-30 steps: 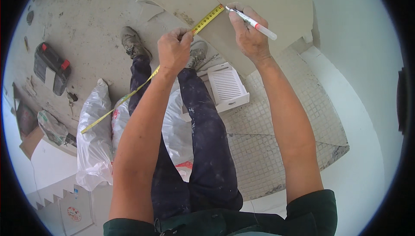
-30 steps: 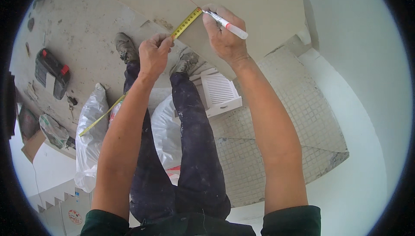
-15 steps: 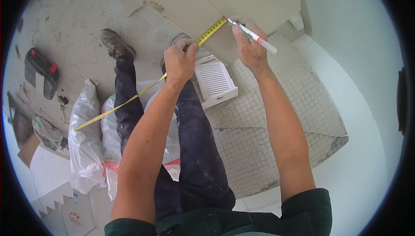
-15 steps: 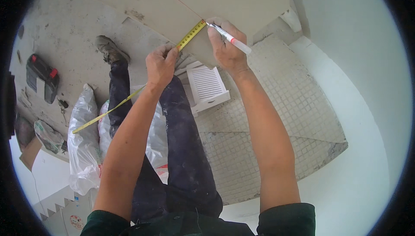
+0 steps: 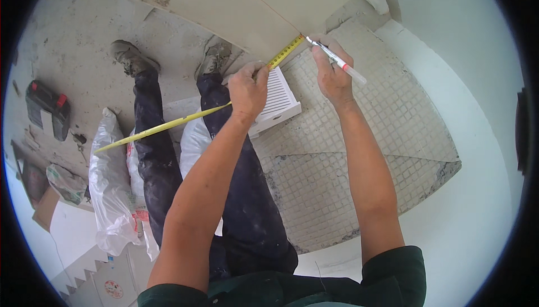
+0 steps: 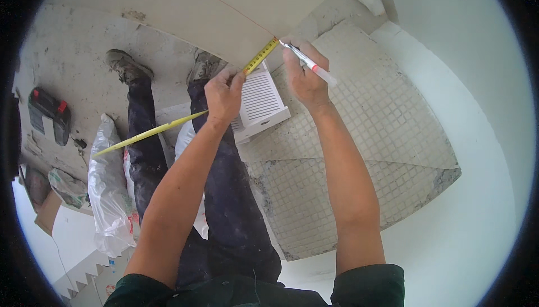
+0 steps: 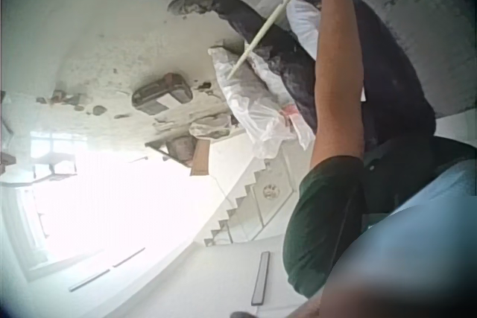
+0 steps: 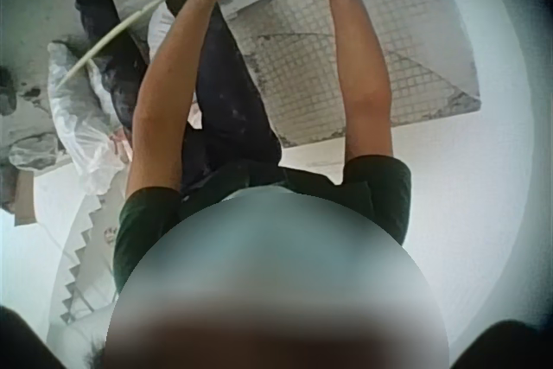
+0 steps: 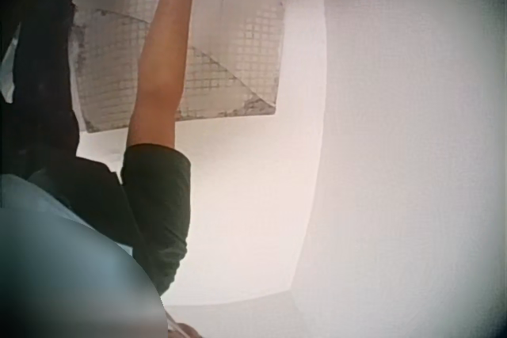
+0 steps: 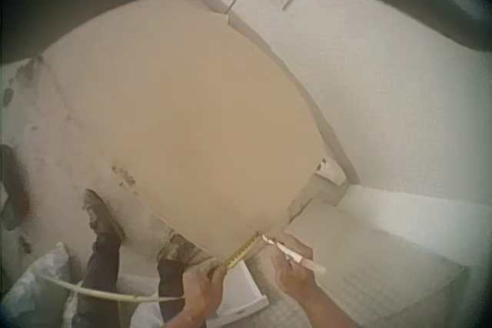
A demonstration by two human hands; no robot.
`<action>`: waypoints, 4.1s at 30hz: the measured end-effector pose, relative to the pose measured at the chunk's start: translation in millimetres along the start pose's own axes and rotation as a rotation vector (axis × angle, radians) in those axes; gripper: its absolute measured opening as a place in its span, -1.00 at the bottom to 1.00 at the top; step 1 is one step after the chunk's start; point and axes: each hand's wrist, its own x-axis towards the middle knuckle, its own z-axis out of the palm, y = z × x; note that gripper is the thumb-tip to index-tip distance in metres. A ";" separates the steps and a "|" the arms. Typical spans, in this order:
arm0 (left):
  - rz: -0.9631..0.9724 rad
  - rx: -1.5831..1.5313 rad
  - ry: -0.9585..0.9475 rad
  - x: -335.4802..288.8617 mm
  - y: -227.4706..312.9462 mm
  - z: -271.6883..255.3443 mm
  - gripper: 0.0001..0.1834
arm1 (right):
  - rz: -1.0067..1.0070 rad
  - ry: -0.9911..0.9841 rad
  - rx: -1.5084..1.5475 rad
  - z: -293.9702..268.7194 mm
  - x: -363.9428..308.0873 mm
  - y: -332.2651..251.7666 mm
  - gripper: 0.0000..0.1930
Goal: Measure a board with a tape measure, mark it with a pen, and cut it using a handheld circular saw.
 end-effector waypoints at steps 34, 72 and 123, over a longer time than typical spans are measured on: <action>0.094 0.023 0.174 277.4 77.1 -421.2 -0.73 | -0.242 -0.001 0.173 220.3 250.8 -271.7 -0.76; 0.244 0.393 0.150 201.0 84.2 -368.9 -0.76 | -0.594 0.022 -0.501 204.5 213.8 -256.1 -0.61; 0.531 1.069 0.325 298.6 119.7 -348.0 0.33 | 0.259 0.340 -0.326 107.4 -1.0 -47.8 -0.60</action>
